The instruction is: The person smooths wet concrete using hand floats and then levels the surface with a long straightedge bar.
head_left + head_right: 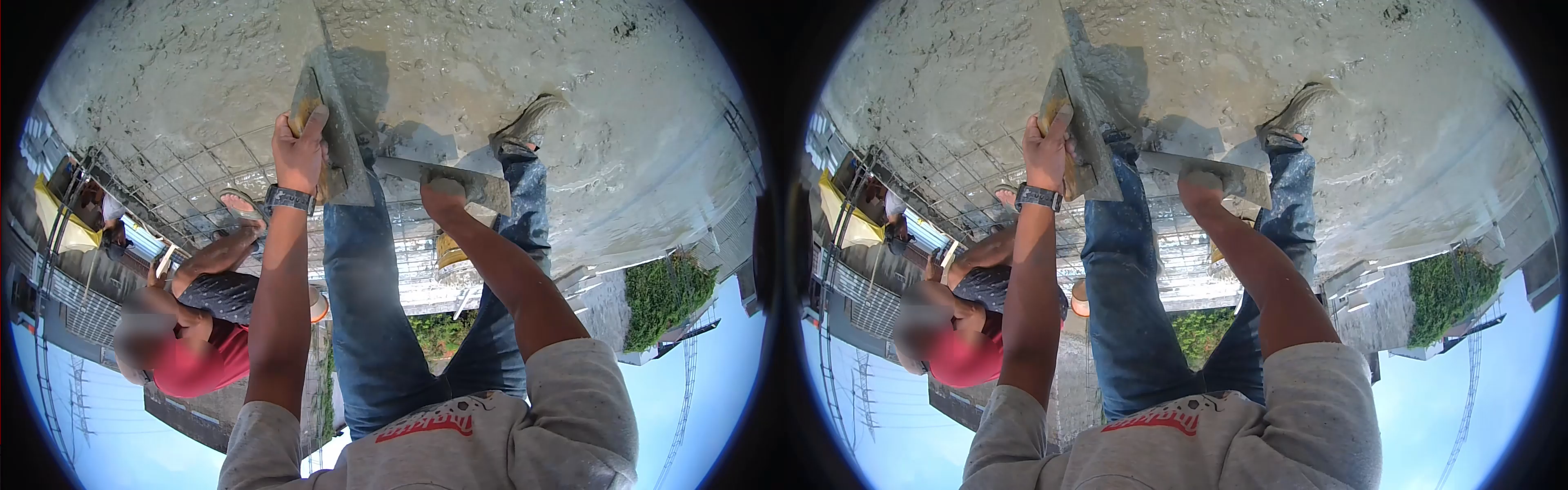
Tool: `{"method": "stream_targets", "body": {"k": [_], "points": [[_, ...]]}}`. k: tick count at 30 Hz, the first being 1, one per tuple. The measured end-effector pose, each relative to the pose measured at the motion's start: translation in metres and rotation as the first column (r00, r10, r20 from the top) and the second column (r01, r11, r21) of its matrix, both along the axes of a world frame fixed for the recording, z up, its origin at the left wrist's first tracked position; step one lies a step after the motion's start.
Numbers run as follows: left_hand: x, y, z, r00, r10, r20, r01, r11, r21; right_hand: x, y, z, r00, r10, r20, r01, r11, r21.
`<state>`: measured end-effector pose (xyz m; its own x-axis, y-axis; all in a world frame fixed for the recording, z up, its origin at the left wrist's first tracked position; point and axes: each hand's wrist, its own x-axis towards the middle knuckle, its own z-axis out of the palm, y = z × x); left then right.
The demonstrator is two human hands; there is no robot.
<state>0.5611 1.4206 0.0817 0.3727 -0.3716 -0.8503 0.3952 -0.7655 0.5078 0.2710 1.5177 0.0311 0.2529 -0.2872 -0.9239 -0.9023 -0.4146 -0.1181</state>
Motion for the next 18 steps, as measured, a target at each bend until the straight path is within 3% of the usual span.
{"method": "stream_targets", "body": {"k": [3, 6, 9, 12, 15, 18], "points": [[0.0, -0.001, -0.005, 0.998, -0.055, -0.003, 0.055, 0.998, -0.022, -0.013, 0.014, 0.007, 0.982, -0.119, -0.143, 0.122, 0.993, 0.009], [-0.005, -0.004, -0.012, 0.999, -0.053, -0.011, 0.053, 0.999, -0.008, -0.023, 0.031, 0.019, 0.985, -0.136, -0.104, 0.135, 0.991, -0.019], [-0.017, -0.01, -0.013, 1.0, -0.022, -0.003, 0.022, 1.0, 0.001, -0.018, 0.055, 0.013, 0.999, -0.031, 0.032, 0.03, 0.999, 0.019], [-0.026, -0.019, -0.009, 0.999, -0.024, -0.023, 0.024, 1.0, 0.002, -0.003, 0.066, 0.005, 0.988, 0.146, 0.051, -0.154, 0.963, 0.219], [-0.028, -0.029, -0.004, 1.0, -0.01, -0.024, 0.01, 1.0, 0.005, -0.001, 0.058, 0.005, 0.995, -0.101, 0.011, 0.099, 0.987, 0.126], [-0.027, -0.04, -0.006, 0.999, -0.039, 0.0, 0.039, 0.999, -0.028, -0.004, 0.036, 0.002, 0.99, -0.141, 0.002, 0.14, 0.984, 0.106]]}}
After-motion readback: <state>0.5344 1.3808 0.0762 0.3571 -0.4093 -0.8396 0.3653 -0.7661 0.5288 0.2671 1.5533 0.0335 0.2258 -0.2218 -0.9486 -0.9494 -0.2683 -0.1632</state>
